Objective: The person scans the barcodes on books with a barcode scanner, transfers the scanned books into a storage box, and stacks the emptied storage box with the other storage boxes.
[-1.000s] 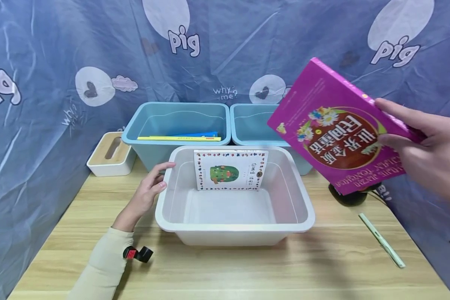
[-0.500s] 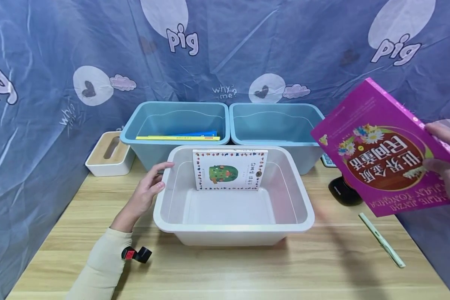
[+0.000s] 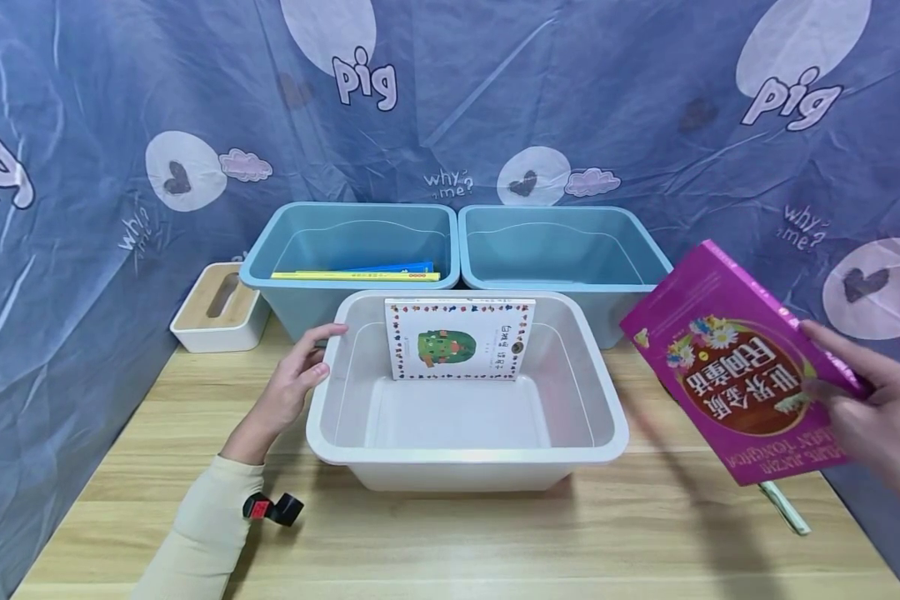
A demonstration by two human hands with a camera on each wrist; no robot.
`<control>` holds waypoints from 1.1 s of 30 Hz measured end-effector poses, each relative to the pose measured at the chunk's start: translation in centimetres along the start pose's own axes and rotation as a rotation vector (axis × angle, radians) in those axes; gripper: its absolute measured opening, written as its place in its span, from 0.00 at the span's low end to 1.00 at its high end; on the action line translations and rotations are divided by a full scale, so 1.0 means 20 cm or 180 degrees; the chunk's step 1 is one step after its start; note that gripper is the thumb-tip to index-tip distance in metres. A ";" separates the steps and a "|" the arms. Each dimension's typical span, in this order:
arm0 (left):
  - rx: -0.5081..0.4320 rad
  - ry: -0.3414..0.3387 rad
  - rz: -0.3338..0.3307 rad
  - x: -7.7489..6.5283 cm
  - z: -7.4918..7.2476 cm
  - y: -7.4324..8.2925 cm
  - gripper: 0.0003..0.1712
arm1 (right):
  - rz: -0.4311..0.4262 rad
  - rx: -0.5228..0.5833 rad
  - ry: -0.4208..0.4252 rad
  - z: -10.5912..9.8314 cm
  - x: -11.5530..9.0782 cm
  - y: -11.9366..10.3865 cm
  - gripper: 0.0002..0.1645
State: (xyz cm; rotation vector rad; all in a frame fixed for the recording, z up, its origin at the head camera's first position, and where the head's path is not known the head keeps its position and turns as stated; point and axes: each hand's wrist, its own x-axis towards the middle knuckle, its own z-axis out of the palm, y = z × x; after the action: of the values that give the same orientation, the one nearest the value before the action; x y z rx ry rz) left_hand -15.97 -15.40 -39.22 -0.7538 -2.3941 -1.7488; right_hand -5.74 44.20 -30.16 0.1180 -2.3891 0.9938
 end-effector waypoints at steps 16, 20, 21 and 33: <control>-0.0003 -0.0016 0.0014 0.00 0.00 0.01 0.31 | 0.0264 -0.1701 -0.0380 0.18 -0.17 -0.09 0.38; -0.0004 -0.0022 0.0021 0.00 0.00 0.01 0.31 | 0.0372 -0.1792 -0.0482 0.19 -0.17 -0.07 0.35; 0.0000 -0.0020 0.0024 0.00 0.00 0.01 0.31 | 0.0362 -0.1804 -0.0487 0.20 -0.17 -0.07 0.35; -0.0001 -0.0023 0.0062 0.00 0.00 0.00 0.31 | 0.0445 -0.1901 -0.0591 0.20 -0.16 -0.08 0.37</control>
State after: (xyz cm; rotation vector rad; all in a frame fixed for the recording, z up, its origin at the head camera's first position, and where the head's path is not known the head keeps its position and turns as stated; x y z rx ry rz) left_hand -16.03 -15.48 -39.21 -0.7822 -2.3828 -1.7424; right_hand -4.47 39.95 -33.10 -0.1870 -2.7884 0.2982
